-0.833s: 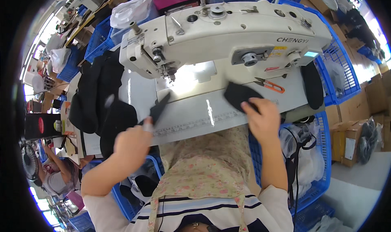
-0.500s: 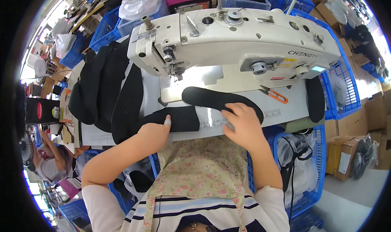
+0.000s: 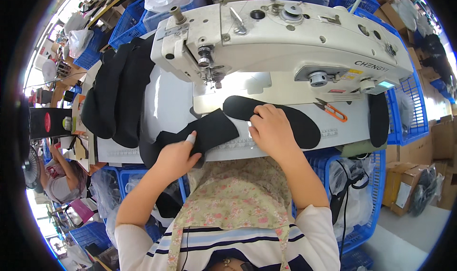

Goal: The person sews black fabric pieces using an industrial sewing machine, then trims the excess thread and edges with scissors. They repeat this process for multiple glove components, handling the fabric and tools with both hands.

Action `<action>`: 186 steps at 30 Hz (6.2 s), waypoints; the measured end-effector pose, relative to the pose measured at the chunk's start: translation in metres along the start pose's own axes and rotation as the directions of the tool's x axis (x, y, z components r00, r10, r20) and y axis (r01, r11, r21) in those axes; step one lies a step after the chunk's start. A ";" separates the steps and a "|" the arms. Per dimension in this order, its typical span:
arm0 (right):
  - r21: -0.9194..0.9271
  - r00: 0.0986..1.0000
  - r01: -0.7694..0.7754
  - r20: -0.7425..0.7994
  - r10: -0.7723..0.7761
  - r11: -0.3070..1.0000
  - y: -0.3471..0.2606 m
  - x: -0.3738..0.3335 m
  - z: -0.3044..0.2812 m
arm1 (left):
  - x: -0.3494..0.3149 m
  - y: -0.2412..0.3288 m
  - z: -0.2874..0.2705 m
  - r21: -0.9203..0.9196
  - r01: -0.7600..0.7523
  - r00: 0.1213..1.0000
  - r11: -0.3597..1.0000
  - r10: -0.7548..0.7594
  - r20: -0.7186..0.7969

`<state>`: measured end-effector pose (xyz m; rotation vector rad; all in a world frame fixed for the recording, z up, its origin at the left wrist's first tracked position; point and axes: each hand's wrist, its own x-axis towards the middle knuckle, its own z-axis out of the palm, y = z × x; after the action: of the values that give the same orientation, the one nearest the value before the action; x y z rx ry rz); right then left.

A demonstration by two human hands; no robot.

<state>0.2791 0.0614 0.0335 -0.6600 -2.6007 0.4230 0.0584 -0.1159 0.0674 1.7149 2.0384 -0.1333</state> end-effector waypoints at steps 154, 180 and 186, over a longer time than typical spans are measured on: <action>-0.377 0.751 -0.627 -0.524 0.401 0.682 0.092 -0.060 -0.018 | 0.114 -0.025 0.005 0.151 -0.266 0.788 0.952 0.304 -0.535; -0.079 0.980 0.019 -0.198 -0.035 0.997 0.007 0.065 0.010 | 0.114 -0.023 0.002 0.194 -0.295 0.746 0.936 0.353 -0.565; -0.154 0.985 0.102 0.155 -0.077 0.983 0.014 0.089 0.035 | 0.111 -0.019 0.007 0.156 -0.262 0.745 0.952 0.303 -0.595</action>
<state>0.1970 0.1118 0.0261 -0.5804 -2.8166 0.2425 0.0306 -0.0219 0.0119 2.3076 2.1613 0.5432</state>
